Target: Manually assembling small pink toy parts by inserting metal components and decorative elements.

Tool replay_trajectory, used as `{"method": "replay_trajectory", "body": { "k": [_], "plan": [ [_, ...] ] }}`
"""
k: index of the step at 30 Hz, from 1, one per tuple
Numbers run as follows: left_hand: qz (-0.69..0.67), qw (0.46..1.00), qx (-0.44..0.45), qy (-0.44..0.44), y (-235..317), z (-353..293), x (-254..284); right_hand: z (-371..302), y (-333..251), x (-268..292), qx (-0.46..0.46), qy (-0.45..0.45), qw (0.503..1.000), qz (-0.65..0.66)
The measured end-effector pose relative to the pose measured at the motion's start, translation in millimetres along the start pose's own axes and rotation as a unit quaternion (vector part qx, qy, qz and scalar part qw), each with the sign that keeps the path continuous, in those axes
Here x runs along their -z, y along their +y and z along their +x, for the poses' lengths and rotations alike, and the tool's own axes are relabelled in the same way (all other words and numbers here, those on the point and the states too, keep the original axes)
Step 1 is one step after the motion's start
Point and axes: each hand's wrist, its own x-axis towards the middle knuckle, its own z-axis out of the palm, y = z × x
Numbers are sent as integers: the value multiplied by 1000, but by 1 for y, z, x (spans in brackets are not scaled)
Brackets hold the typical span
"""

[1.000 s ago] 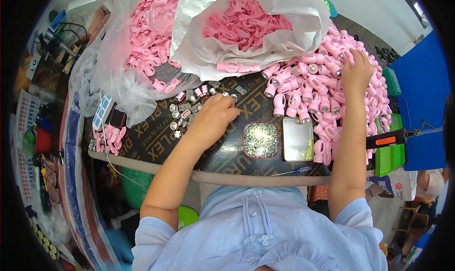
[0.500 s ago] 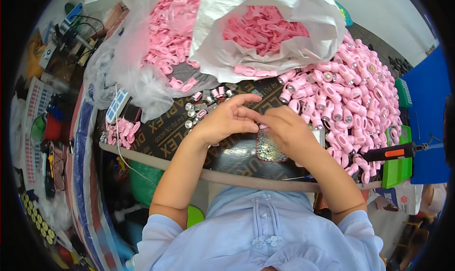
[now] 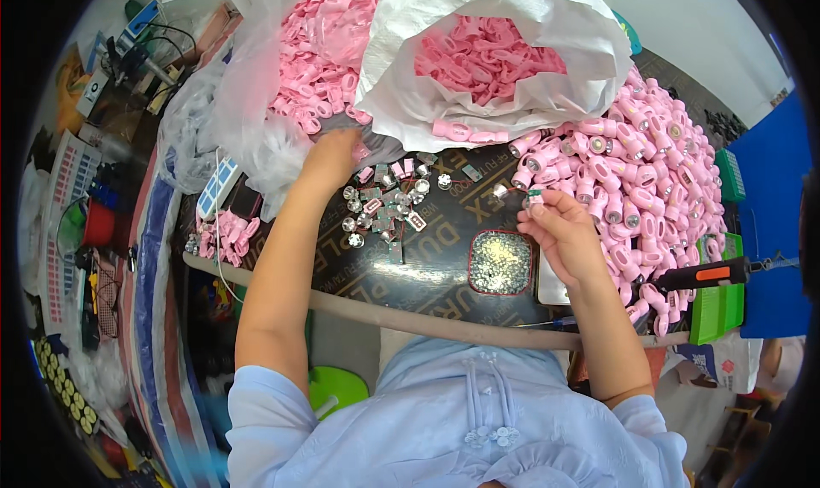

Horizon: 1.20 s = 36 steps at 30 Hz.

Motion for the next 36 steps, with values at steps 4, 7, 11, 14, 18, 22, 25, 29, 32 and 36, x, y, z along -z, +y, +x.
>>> {"method": "replay_trajectory", "body": {
  "k": [4, 7, 11, 14, 18, 22, 25, 29, 32, 36],
  "plan": [
    [9, 999, -21, 25, 8, -9, -8, 6, 4, 8, -129, -60, 986, 86],
    [13, 999, -24, 42, 1, -13, -16, 5, 5, -1, -171, -61, 979, 96],
    [-211, 971, 70, 82, -14, -6, 2, 3, 3, -7, -167, -71, 979, 95],
    [-229, 964, 88, 104, -19, -5, 14, -2, 3, -8, -171, -74, 978, 98],
    [-74, 996, 13, -45, -14, -8, 4, -2, 8, -11, -181, -79, 976, 96],
    [-288, 949, 125, -30, -20, -12, 12, -7, 9, -13, -185, -102, 973, 97],
    [-640, 747, 180, -7, -12, -31, 40, -11, 4, -7, -173, -95, 976, 98],
    [-773, 613, 161, -42, -28, -69, 60, -14, 0, -3, -163, -87, 977, 108],
    [-600, 769, 214, 55, -43, -106, 76, -17, -4, 0, -150, -85, 980, 99],
    [-170, 901, 364, 163, -119, -159, 87, -20, -4, -4, -147, -100, 980, 86]
  ]
}}
